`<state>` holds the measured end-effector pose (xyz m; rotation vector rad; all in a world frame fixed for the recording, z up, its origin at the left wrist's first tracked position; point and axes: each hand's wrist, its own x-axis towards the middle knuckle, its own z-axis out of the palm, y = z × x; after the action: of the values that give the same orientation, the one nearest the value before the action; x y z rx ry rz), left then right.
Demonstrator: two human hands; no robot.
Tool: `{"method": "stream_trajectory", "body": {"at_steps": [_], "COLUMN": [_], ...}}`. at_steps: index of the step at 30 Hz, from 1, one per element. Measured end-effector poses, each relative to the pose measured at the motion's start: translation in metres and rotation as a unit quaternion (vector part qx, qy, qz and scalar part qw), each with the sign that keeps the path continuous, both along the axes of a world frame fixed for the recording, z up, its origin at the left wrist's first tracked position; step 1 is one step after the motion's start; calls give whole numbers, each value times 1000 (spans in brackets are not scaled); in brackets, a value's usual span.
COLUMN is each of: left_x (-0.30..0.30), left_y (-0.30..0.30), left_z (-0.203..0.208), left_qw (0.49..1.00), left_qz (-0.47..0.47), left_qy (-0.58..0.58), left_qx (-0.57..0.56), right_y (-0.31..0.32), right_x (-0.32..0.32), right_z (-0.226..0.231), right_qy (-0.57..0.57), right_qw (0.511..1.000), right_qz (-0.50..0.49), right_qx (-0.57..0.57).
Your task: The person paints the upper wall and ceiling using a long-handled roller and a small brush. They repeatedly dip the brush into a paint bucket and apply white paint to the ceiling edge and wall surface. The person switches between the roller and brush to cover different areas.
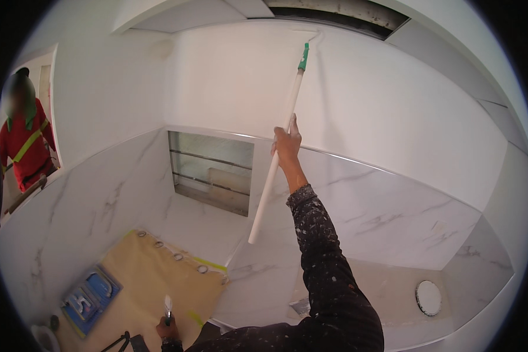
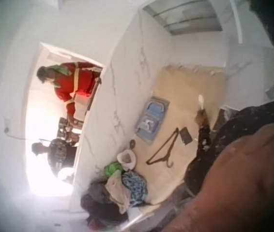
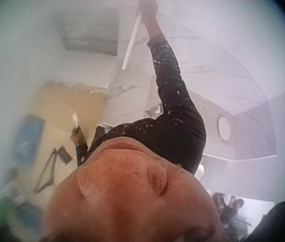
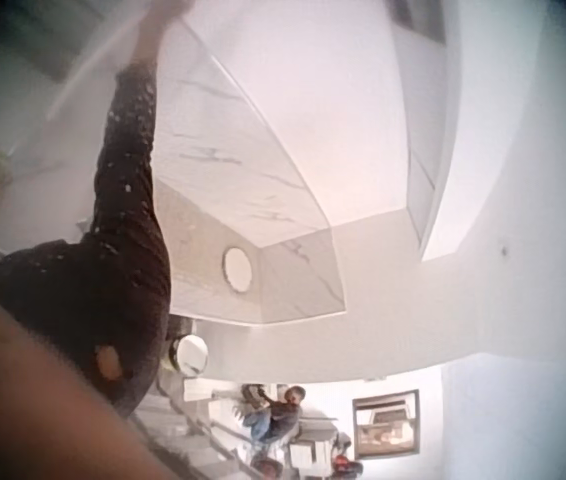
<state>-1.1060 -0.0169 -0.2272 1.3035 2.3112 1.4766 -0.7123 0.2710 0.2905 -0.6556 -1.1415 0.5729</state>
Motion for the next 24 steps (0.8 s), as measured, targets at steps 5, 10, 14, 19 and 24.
{"method": "stream_trajectory", "body": {"at_steps": [5,10,14,19,24], "left_x": [-2,-2,-2,-3,-1], "left_y": [-1,-3,-1,1,2], "left_z": [3,9,7,5,6], "left_qw": [999,999,999,999,998], "left_qz": [-5,-3,9,11,43], "left_qy": [-32,-46,-52,-41,-42], "left_qx": [8,-6,-3,-6,-10], "right_y": [13,29,29,35,53], "right_x": [-29,-47,-60,-71,-91], "right_z": [-13,-2,-9,-4,-5], "right_qy": [-13,16,3,-15,-30], "right_qw": [1000,999,999,995,997], "right_qz": [-10,22,-19,33,-34], "right_qx": [-24,23,-44,91,-55]}}
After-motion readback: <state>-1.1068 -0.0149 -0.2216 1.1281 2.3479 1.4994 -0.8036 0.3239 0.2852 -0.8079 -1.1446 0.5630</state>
